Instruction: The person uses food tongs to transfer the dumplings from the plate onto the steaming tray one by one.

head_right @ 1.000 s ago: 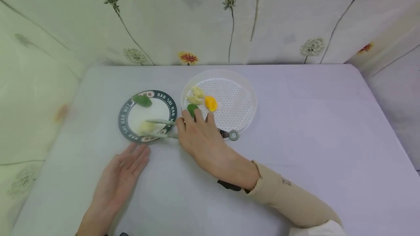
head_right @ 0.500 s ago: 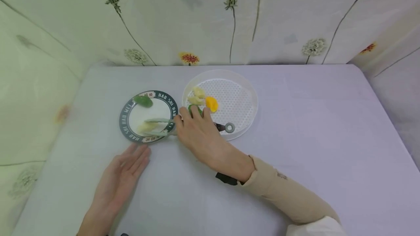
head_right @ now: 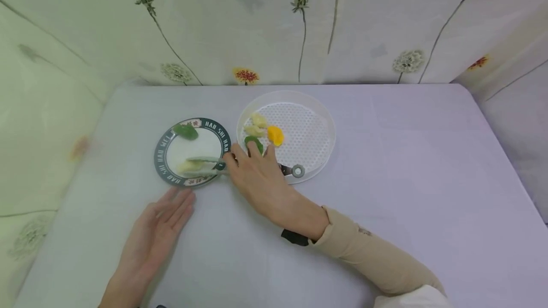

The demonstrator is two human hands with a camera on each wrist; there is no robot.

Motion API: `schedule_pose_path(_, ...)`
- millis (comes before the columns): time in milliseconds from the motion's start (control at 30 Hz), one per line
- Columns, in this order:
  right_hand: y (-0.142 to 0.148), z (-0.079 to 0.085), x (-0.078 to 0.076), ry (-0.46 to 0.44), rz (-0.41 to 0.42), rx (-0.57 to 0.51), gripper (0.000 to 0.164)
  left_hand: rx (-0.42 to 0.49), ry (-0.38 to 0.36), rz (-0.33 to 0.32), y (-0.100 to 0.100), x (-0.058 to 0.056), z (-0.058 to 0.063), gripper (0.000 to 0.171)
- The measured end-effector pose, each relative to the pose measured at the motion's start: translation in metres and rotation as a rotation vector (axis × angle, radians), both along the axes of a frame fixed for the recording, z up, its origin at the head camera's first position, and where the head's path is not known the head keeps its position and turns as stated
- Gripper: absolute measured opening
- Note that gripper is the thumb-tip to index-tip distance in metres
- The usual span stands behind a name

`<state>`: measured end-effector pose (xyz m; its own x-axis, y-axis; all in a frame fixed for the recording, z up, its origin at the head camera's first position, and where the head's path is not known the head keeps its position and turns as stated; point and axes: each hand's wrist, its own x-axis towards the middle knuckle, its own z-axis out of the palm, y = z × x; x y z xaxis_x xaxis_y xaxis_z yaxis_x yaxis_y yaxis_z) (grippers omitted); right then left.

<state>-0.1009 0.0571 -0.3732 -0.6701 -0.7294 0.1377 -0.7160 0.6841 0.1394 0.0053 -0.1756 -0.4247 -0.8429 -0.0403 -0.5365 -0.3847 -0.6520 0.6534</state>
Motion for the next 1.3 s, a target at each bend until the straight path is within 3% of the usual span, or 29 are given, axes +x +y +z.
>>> schedule_pose_path(400, 0.019, 0.025, -0.002, -0.086, -0.088, -0.039, 0.042, 0.019, 0.025, -0.001, 0.000, 0.001, -0.001, 0.065)
schedule_pose_path(800, 0.043, 0.032, -0.002, -0.023, -0.106, -0.080, 0.037, 0.004, 0.012, 0.005, 0.002, 0.001, 0.001, 0.065)
schedule_pose_path(1300, 0.076, 0.051, -0.008, -0.057, -0.205, -0.084, 0.037, 0.014, 0.005, 0.008, 0.002, 0.001, 0.000, 0.066)
